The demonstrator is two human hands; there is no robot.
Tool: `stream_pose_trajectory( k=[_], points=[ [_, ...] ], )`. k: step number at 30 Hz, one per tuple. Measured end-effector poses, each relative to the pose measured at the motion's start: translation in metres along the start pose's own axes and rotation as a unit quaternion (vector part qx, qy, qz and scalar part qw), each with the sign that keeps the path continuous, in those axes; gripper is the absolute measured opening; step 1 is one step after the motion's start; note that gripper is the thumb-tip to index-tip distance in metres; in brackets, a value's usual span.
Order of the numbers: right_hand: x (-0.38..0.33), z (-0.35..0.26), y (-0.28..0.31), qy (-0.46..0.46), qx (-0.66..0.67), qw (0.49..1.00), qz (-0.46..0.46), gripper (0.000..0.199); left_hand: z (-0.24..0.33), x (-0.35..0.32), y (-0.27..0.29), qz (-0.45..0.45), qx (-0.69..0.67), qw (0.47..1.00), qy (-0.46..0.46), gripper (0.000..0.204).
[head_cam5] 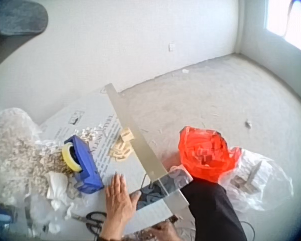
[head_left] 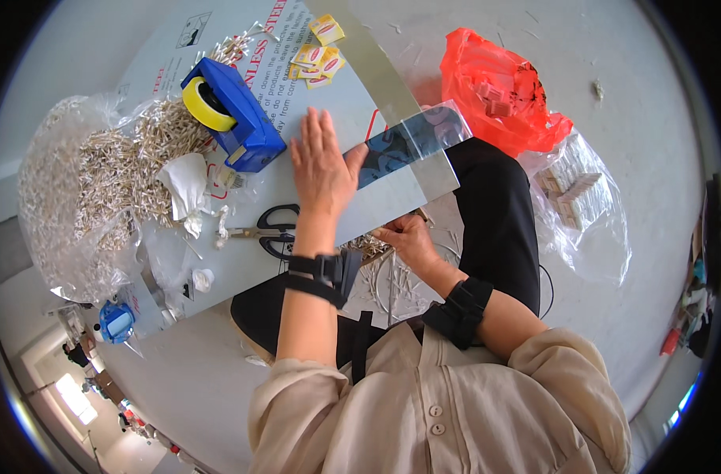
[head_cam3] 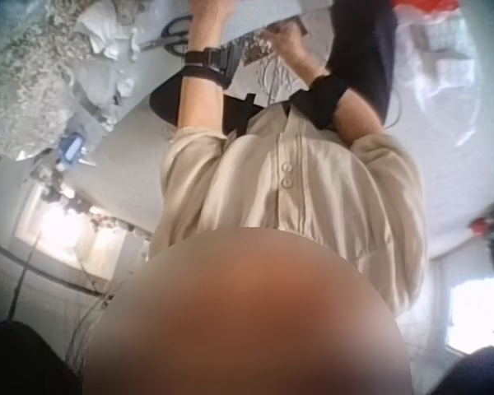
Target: Packaging small metal components by placing them on adhesive strips and cutting the strips to size.
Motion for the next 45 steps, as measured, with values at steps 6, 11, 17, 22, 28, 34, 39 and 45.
stream_pose_trajectory(
  k=[6, 11, 17, 22, 28, 34, 39, 45],
  points=[
    [0.002, 0.005, 0.0, 0.009, 0.007, 1.0, 0.0, 0.024, 0.01, -0.005, 0.002, -0.01, 0.006, 1.0, -0.013, 0.072],
    [-0.002, -0.005, -0.002, -0.013, -0.029, 1.0, -0.002, 0.025, -0.017, 0.011, 0.002, 0.034, -0.007, 0.999, 0.006, 0.068],
    [0.003, 0.006, 0.0, 0.004, 0.021, 1.0, 0.003, 0.023, -0.03, 0.012, 0.012, 0.081, -0.248, 0.96, 0.1, 0.036],
    [0.0, -0.002, -0.002, -0.005, 0.02, 1.0, -0.007, 0.021, -0.041, 0.05, 0.029, -0.084, -0.214, 0.973, 0.031, 0.011],
    [-0.007, -0.018, -0.004, -0.013, 0.008, 1.0, -0.005, 0.02, -0.046, 0.085, 0.028, -0.181, -0.083, 0.974, -0.11, 0.013],
    [-0.005, -0.013, 0.0, -0.015, 0.035, 0.999, -0.01, 0.018, -0.042, 0.087, 0.032, -0.253, -0.1, 0.956, -0.115, 0.003],
    [-0.006, -0.017, -0.004, -0.005, 0.034, 0.999, -0.011, 0.019, -0.041, 0.087, 0.034, -0.223, -0.094, 0.956, -0.165, 0.005],
    [-0.003, -0.009, -0.001, -0.031, 0.02, 0.999, -0.018, 0.019, -0.043, 0.096, 0.031, -0.229, -0.096, 0.955, -0.165, 0.003]
  ],
)
Point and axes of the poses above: each hand's wrist, its own x-axis towards the middle knuckle, its own y-axis out of the back of the hand, z = x × y, the point moved 3 cm from there along x, towards the middle knuckle, and after that the axes turned 4 degrees about -y, right-handed, at the moved point
